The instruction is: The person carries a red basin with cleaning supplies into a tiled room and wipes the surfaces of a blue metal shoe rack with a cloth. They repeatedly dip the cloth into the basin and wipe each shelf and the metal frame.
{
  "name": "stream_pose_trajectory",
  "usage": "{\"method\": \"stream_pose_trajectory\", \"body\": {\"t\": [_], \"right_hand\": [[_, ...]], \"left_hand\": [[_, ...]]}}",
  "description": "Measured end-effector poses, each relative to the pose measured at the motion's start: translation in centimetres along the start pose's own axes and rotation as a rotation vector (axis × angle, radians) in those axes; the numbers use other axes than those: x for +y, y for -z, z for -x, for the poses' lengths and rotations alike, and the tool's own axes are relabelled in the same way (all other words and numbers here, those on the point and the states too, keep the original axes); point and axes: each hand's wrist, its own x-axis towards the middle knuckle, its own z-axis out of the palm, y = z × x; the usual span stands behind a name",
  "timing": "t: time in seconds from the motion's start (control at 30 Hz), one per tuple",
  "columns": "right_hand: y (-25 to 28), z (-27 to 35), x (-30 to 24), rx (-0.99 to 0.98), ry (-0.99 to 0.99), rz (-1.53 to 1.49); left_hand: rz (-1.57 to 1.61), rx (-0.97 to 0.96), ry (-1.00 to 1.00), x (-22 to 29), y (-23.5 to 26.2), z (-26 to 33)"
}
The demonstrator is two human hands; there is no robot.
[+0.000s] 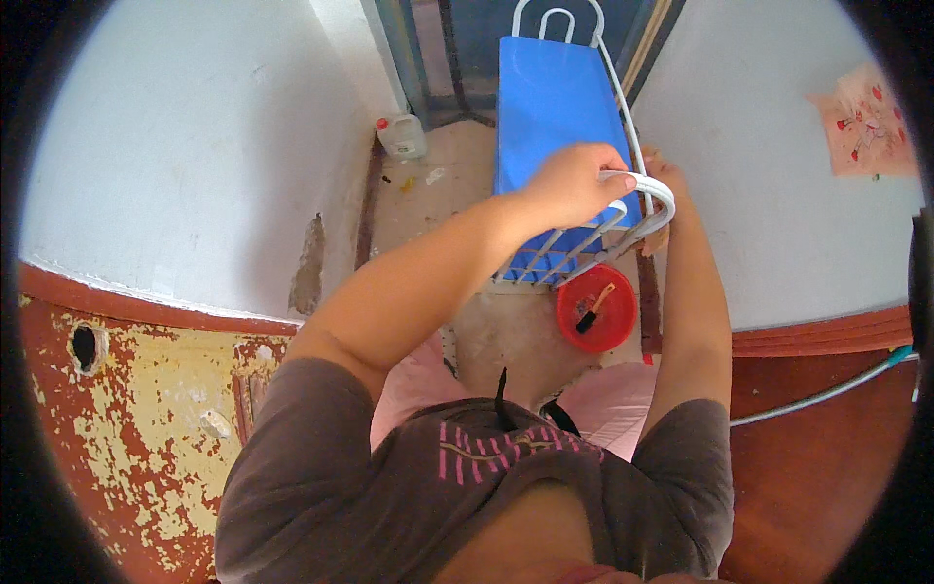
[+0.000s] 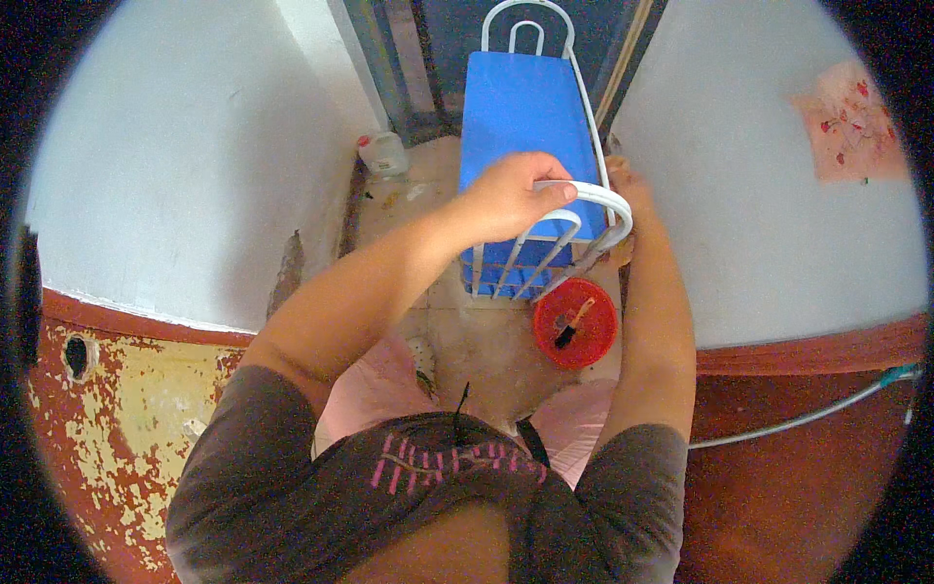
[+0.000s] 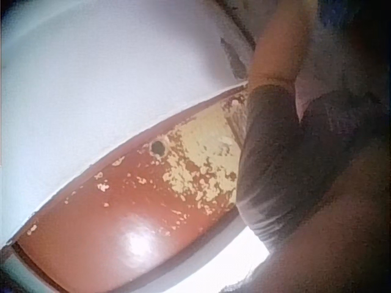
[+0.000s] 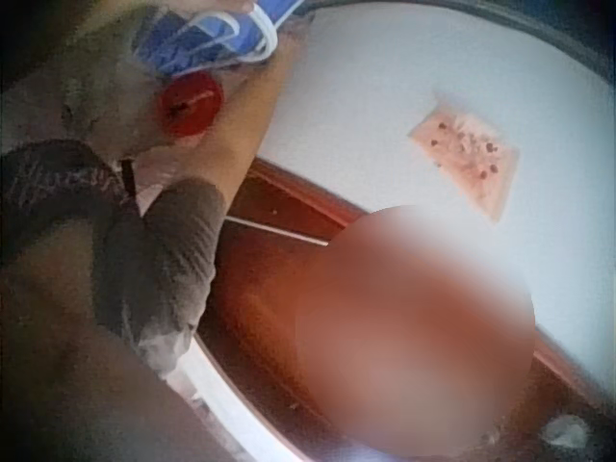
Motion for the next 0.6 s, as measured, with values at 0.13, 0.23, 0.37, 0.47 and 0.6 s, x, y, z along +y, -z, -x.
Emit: {"method": "stream_pose_trajectory", "body": {"t": [0.13,0.23,0.37,0.47,0.6], "right_hand": [[5.1,2.6,-6.9,0.361,0.02,0.024],[3.5,8.5,-19.8,0.356,0.33,-0.26],[-1.6,10.5,-26.8,0.13,0.609,-0.327],[-6.0,12.3,-27.7,-0.057,0.912,-0.038],[-6.0,15.6,-28.8,0.138,1.097,0.332]], "left_hand": [[0.23,-0.149,0.193,-0.6,2.1,-0.2],[0.539,-0.176,0.298,-0.9,4.5,0.1],[0.97,-0.068,0.313,-0.2,5.8,-0.9],[1.361,0.007,0.169,3.2,7.3,-1.2],[1.388,0.211,-0.015,-1.2,10.5,-2.9]]}}
